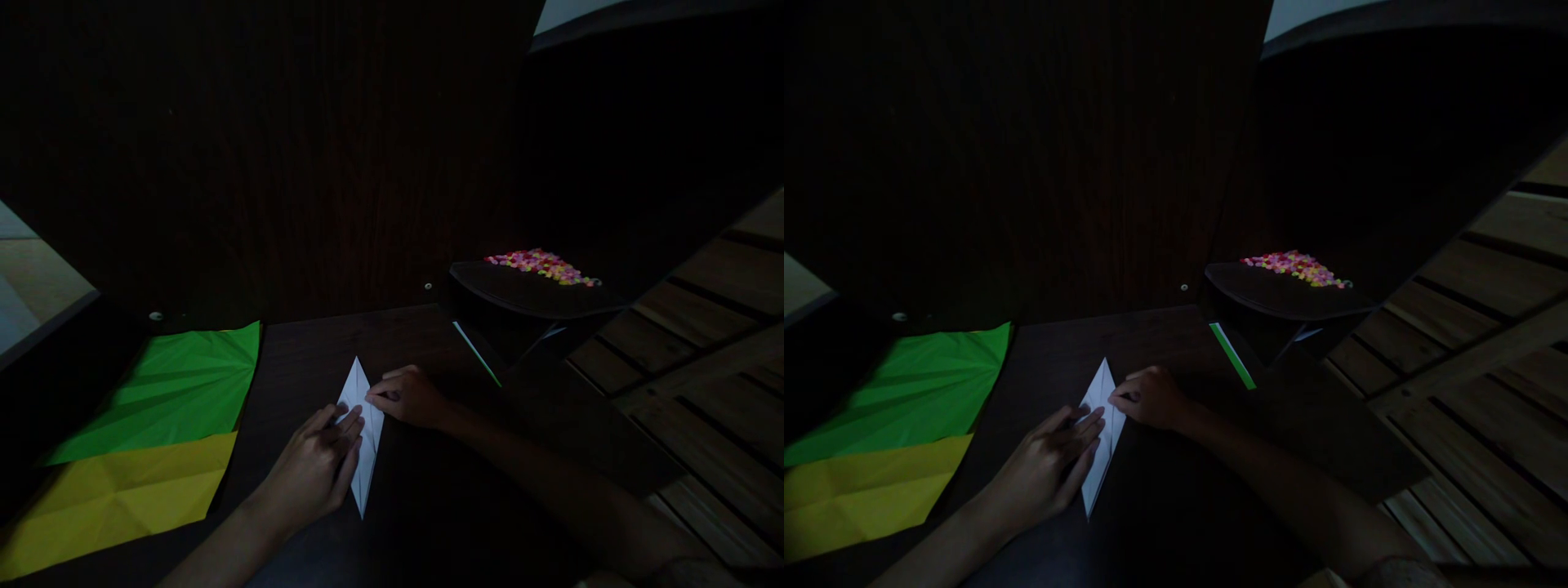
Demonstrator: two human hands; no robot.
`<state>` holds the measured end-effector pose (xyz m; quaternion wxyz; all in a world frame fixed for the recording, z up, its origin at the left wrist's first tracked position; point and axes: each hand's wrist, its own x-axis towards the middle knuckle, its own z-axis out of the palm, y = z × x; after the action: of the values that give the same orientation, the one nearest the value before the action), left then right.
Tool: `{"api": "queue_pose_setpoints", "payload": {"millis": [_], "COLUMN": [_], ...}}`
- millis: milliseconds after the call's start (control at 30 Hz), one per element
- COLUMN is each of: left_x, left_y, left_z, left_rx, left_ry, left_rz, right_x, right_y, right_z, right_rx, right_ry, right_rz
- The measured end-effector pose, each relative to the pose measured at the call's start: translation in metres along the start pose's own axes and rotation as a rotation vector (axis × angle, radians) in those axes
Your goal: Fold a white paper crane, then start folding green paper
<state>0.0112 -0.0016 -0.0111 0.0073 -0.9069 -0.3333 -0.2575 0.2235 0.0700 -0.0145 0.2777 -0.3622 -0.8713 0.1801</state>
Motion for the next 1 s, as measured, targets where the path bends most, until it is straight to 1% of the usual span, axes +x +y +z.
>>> {"api": "queue_pose_setpoints", "payload": {"millis": [167, 500, 700, 800, 900, 1000], "left_x": [0.002, 0.002, 0.001, 0.001, 0.001, 0.001], "left_y": [0.001, 0.001, 0.001, 0.001, 0.001, 0.000], "left_z": [-0.001, -0.001, -0.001, -0.001, 0.000, 0.000], "left_rx": [-0.009, 0.028, 0.018, 0.006, 0.006, 0.010], "left_ry": [-0.006, -0.025, -0.032, -0.009, 0.016, 0.021], "left_rz": [-0.005, 0.005, 0.005, 0.006, 0.008, 0.011], "right_x": [0.000, 0.003, 0.006, 0.006, 0.006, 0.006], "right_y": [0.002, 0.000, 0.001, 0.000, -0.003, -0.004], "right_z": [0.003, 0.000, -0.004, -0.005, -0.006, -0.007], "right_rx": [-0.063, 0.012, 0.019, 0.020, 0.037, 0.041], "right_ry": [-0.004, -0.059, -0.087, -0.079, -0.063, -0.066], "right_rz": [0.045, 0.124, 0.129, 0.138, 0.178, 0.197]}}
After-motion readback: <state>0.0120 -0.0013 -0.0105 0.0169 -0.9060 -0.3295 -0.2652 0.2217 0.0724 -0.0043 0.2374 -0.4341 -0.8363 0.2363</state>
